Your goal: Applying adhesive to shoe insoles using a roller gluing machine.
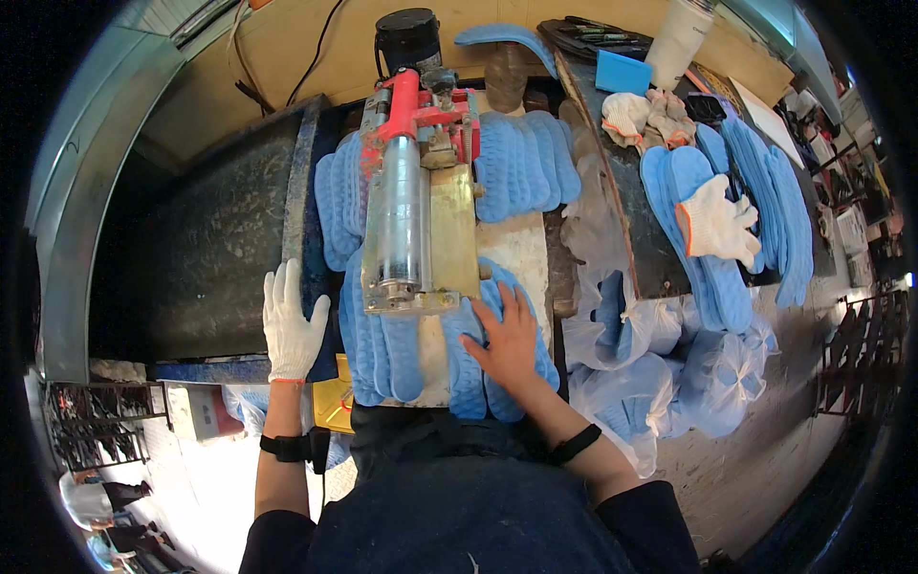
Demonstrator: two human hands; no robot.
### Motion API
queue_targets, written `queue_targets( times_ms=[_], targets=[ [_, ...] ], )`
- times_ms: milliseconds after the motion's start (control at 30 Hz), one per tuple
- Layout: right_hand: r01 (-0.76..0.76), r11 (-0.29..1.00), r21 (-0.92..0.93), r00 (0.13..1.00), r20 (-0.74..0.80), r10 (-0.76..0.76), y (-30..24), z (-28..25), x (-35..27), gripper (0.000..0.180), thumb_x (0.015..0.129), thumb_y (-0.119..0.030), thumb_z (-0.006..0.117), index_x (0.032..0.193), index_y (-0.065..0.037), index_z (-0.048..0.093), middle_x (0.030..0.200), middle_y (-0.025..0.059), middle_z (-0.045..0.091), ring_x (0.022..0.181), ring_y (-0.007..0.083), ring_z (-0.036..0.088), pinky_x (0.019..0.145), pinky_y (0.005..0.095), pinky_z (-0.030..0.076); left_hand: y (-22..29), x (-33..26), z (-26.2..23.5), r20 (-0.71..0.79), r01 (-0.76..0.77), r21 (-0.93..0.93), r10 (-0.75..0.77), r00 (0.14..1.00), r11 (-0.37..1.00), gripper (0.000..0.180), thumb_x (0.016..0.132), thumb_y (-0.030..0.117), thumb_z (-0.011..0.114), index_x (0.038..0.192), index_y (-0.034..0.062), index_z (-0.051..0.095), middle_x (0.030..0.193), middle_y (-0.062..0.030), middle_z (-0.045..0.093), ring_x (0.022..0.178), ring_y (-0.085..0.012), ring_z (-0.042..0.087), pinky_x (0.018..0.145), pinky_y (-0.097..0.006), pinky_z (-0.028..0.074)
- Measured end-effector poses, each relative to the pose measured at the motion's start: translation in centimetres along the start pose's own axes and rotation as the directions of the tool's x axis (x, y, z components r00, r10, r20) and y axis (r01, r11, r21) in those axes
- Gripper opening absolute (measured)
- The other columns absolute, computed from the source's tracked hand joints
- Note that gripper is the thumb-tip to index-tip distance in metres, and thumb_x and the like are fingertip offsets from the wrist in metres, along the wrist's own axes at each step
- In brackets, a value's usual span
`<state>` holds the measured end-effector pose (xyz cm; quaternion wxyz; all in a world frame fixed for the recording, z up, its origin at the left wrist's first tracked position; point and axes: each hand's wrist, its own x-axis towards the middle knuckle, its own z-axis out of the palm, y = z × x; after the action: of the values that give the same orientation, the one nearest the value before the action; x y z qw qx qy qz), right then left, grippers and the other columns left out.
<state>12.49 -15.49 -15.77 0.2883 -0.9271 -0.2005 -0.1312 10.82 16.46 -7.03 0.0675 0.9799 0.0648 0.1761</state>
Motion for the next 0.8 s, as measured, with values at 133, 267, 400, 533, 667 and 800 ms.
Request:
queue_targets(
  times_ms=[133, 267, 400, 533, 667, 800],
  targets=[
    [0.045, 0.996, 0.08, 0.993, -0.117, -0.036, 1.3, 0.5, -0.2, 0.049, 0.074, -0.023, 0.076, 0.117, -0.013, 0.056, 0.132, 0.022, 0.048, 0.127, 0.046, 0.039, 0.101, 0.0544, 0.035, 0.4, 0.1, 0.1, -0.051, 0.04, -0.06, -0.043, 0.998, 0.997, 0.071, 0.081, 0.02, 0.068, 0.143, 0.0051, 0.037, 0.14, -0.0222, 0.043, 0.133, -0.0449, 0.036, 0.107, -0.05, 0.035],
    [-0.072, 0.945, 0.318, 0.979, -0.157, 0.127, -0.1, -1.1, -0.7, 0.027, 0.084, -0.01, 0.064, 0.108, -0.007, 0.051, 0.113, 0.0146, 0.057, 0.102, 0.0258, 0.055, 0.087, 0.0378, 0.044, -0.3, -0.2, 0.0, -0.107, 0.022, -0.087, -0.031, 0.994, 0.996, 0.071, 0.081, 0.019, 0.069, 0.143, 0.0054, 0.037, 0.141, -0.0226, 0.042, 0.133, -0.0451, 0.036, 0.108, -0.05, 0.035],
    [-0.3, 0.703, 0.645, 0.898, -0.057, 0.436, -0.1, -3.8, -0.4, 0.019, 0.089, -0.002, 0.054, 0.105, -0.002, 0.045, 0.085, 0.0072, 0.05, 0.072, 0.009, 0.048, 0.063, 0.0232, 0.038, -0.2, -0.1, -0.1, -0.127, 0.04, -0.137, -0.057, 0.99, 0.99, 0.071, 0.081, 0.018, 0.068, 0.143, 0.0054, 0.037, 0.142, -0.0225, 0.041, 0.133, -0.0453, 0.036, 0.107, -0.05, 0.035],
    [-0.282, 0.783, 0.555, 0.919, -0.078, 0.386, -1.9, -7.8, 1.4, 0.025, 0.088, -0.002, 0.055, 0.113, -0.002, 0.052, 0.078, 0.0027, 0.055, 0.064, 0.0072, 0.047, 0.055, 0.0246, 0.038, -0.7, -0.3, -0.2, -0.129, 0.021, -0.154, -0.041, 0.991, 0.988, 0.07, 0.081, 0.017, 0.068, 0.143, 0.0051, 0.038, 0.142, -0.0222, 0.042, 0.132, -0.0454, 0.036, 0.107, -0.049, 0.035],
    [-0.263, 0.955, 0.141, 0.96, -0.058, 0.273, -3.2, -11.1, 2.1, 0.029, 0.087, -0.001, 0.055, 0.116, -0.003, 0.055, 0.081, 0.0028, 0.063, 0.066, 0.0076, 0.053, 0.057, 0.0265, 0.043, -1.0, -0.4, -0.4, -0.152, 0.005, -0.169, -0.031, 0.988, 0.986, 0.069, 0.081, 0.017, 0.069, 0.142, 0.0046, 0.039, 0.141, -0.0222, 0.042, 0.131, -0.0455, 0.037, 0.107, -0.049, 0.035],
    [-0.337, 0.929, 0.15, 0.918, -0.168, 0.36, -3.5, -12.6, 2.6, 0.031, 0.086, -0.003, 0.055, 0.117, -0.005, 0.055, 0.082, 0.0058, 0.062, 0.066, 0.0099, 0.054, 0.058, 0.027, 0.044, -0.6, -0.2, -0.4, -0.139, 0.024, -0.176, -0.049, 0.989, 0.984, 0.067, 0.081, 0.015, 0.068, 0.14, 0.0033, 0.04, 0.14, -0.0221, 0.043, 0.13, -0.045, 0.038, 0.107, -0.049, 0.036]
  ],
)
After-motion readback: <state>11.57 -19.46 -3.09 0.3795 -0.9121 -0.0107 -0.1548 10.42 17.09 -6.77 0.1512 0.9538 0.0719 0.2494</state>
